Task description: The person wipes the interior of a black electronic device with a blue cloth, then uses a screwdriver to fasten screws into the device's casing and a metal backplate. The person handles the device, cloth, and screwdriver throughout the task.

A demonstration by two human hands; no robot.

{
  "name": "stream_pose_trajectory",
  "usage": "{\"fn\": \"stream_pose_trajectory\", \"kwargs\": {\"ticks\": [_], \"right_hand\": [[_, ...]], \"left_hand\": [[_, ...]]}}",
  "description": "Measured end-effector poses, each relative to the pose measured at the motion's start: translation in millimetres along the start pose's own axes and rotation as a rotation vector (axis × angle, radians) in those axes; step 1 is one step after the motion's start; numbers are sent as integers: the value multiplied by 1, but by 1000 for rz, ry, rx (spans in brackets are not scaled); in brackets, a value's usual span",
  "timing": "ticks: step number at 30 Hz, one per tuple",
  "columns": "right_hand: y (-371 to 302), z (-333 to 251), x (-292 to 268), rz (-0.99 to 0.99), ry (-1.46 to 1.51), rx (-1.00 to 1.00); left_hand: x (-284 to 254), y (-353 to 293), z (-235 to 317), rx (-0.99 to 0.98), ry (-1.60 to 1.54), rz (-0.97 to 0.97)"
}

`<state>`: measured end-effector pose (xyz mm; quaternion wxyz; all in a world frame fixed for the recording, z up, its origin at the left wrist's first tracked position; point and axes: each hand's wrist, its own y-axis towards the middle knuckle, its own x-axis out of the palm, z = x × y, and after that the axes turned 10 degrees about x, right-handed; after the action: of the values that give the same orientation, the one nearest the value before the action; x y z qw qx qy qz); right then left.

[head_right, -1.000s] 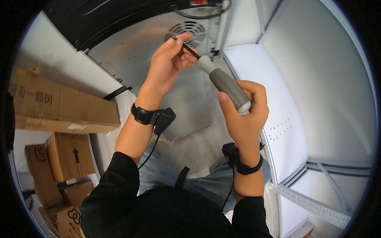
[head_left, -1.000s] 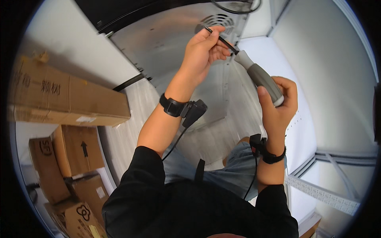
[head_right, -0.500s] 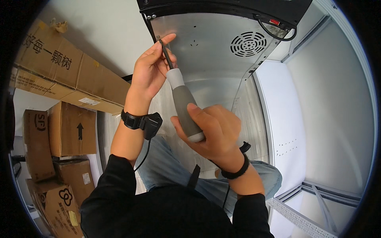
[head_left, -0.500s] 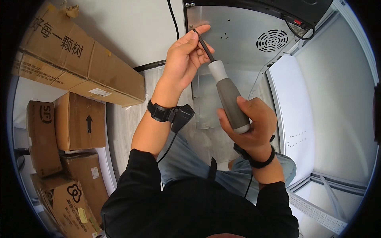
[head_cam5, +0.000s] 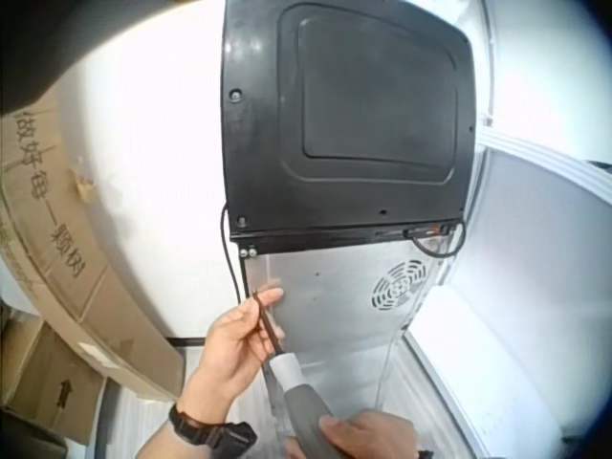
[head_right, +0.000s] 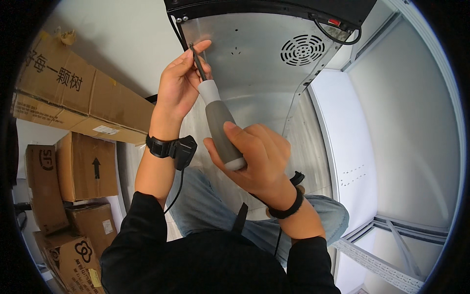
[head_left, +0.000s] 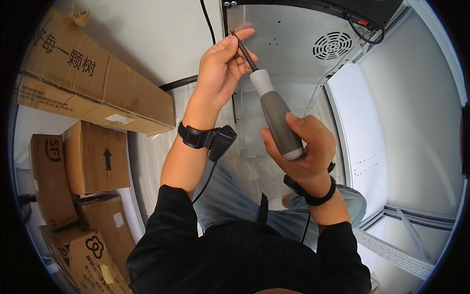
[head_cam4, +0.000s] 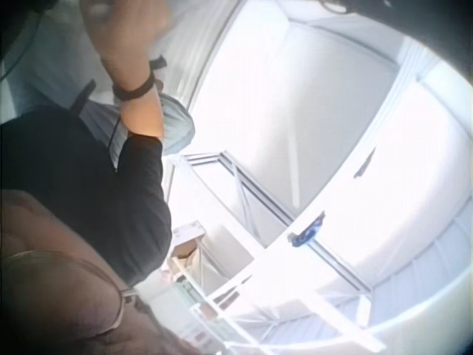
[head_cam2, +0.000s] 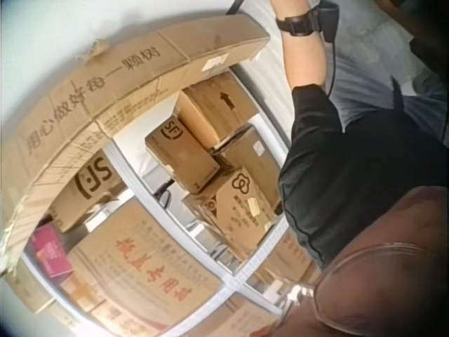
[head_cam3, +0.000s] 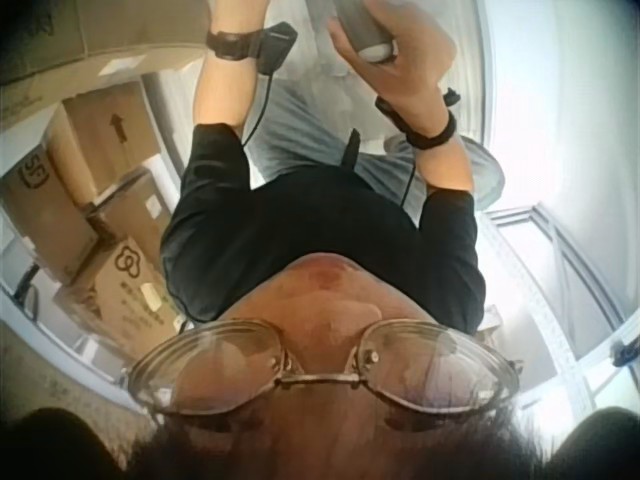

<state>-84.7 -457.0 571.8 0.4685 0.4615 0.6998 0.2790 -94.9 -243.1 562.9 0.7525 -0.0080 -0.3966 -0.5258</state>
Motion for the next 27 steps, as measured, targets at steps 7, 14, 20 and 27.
{"fn": "stream_pose_trajectory", "kwargs": {"ticks": [7, 14, 20, 27], "right_hand": [[2, -3, -1, -24, -5, -42], [2, -13, 0, -40, 6, 2], [1, -18, -9, -13, -23, 0], [-5, -4, 2, 19, -85, -285]], "left_hand": [[1, -1, 1, -1, -50, 4], [5, 1, 4, -31, -24, 93], [11, 0, 5, -23, -19, 206], [17, -6, 6, -49, -43, 130]]}}
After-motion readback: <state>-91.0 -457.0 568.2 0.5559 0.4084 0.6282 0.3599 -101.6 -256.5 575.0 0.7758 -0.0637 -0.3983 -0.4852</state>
